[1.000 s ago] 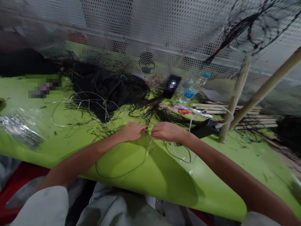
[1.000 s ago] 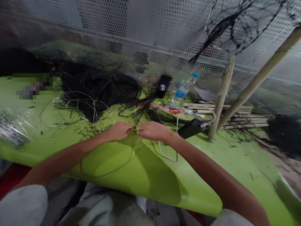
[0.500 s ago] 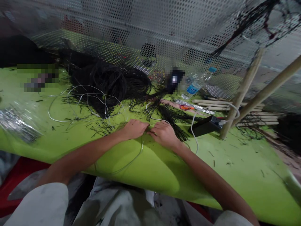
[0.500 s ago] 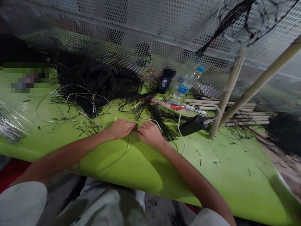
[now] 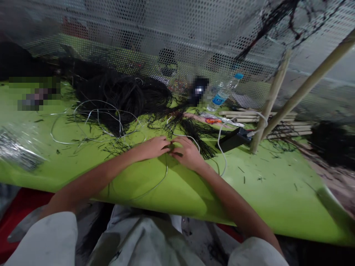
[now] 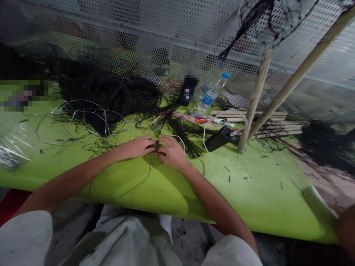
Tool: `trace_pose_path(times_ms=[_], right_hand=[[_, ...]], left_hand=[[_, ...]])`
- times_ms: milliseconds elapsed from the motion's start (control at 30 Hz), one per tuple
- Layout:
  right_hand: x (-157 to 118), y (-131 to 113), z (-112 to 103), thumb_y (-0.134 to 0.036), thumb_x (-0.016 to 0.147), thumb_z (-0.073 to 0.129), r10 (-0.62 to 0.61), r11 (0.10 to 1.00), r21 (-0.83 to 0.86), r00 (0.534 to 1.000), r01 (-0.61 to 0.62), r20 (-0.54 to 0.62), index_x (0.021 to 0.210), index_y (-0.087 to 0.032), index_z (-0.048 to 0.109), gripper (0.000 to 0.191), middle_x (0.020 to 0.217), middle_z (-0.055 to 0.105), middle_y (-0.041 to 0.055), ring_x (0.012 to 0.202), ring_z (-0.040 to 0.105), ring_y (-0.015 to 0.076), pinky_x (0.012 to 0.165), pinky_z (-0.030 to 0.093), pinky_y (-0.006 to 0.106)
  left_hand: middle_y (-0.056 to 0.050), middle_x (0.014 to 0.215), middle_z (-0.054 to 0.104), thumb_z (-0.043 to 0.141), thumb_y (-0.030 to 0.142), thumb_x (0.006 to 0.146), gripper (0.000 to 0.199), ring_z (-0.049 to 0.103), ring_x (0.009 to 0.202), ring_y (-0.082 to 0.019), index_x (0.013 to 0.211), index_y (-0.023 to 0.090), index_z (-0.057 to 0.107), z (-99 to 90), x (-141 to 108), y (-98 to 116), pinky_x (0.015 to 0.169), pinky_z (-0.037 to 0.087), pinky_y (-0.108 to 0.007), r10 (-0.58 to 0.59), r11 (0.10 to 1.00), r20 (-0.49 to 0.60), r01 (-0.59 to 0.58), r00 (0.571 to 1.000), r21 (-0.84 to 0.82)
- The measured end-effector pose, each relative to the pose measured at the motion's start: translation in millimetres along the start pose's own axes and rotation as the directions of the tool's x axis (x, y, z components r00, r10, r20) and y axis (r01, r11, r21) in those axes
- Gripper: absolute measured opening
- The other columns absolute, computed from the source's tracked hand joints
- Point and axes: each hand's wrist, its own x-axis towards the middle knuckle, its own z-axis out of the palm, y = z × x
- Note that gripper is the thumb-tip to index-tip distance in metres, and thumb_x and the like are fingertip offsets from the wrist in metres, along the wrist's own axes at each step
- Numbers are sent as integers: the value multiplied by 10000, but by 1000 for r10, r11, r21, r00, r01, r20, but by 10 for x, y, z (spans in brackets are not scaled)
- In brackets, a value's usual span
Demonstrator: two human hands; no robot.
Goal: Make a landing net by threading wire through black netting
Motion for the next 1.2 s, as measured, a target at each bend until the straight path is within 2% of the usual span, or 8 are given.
trace_pose_path(times_ms=[200,400,467,600,667,767,1067,1200], right_hand=[[60,-96,-122,-248,1014,623,-150,988,-27,983,154,108,853,-192,768,224,835,711,71,836,618,211,811,429,355],[-84,-115,-491,-302,1079,497,-72,989,-132,996,64,-56,807,-199,665,336,768,640,73,752,546,203,739,348,361],[-154,-89,-578,-321,1086,469,16,989,-144,983,-43,-185,777,-209,621,361,747,610,78,747,531,216,733,349,372],[-163,-103,-589,-338,1088,449,192,970,-50,873,-239,-448,751,-231,539,365,744,575,79,725,506,220,715,374,373],[-89,-188,-513,-347,1094,438,270,954,37,798,-297,-539,760,-236,509,358,743,561,70,698,491,209,683,378,363],[71,-402,-352,-371,1100,414,364,928,165,721,-334,-589,754,-243,477,374,715,525,48,678,478,202,651,379,351],[37,-602,-294,-553,1010,567,415,857,436,872,-277,-262,788,-223,628,402,643,592,4,556,495,156,551,374,293],[-80,-322,-377,-622,1003,517,541,751,568,807,-337,-236,708,-228,518,493,542,441,-31,511,397,141,511,309,277]], left_hand=[[-130,1214,625,671,375,929,387,615,1085,-265,1232,156,570,-117,95,66,901,482,-338,19,997,4,-18,1000,-75],[-95,1453,544,700,455,926,445,469,1417,-315,1313,246,629,-951,-266,265,1216,328,-470,152,988,-67,-152,986,-3],[-64,1556,458,649,460,967,464,370,1514,-337,1403,316,585,-1182,-552,223,1263,250,-573,156,988,-464,-131,872,88],[-82,1562,419,667,546,926,628,470,1429,-300,1477,361,430,-1021,-810,151,1152,451,-492,-345,874,-868,-215,358,-436],[-70,1520,470,715,488,901,614,507,1395,-262,1433,355,438,-731,-667,244,1154,443,-440,-592,515,-590,-305,549,-801],[-145,1246,679,752,401,894,505,694,1111,-280,1314,224,537,-414,-255,532,953,563,-440,-492,314,-401,-272,773,-910],[116,524,192,449,451,1094,366,179,375,-60,809,228,388,-832,172,693,409,180,-186,-431,41,-468,-502,771,-864],[132,485,162,531,507,1060,429,92,351,-54,779,234,359,-926,105,491,385,93,-186,-418,-20,-421,-472,805,-882]])
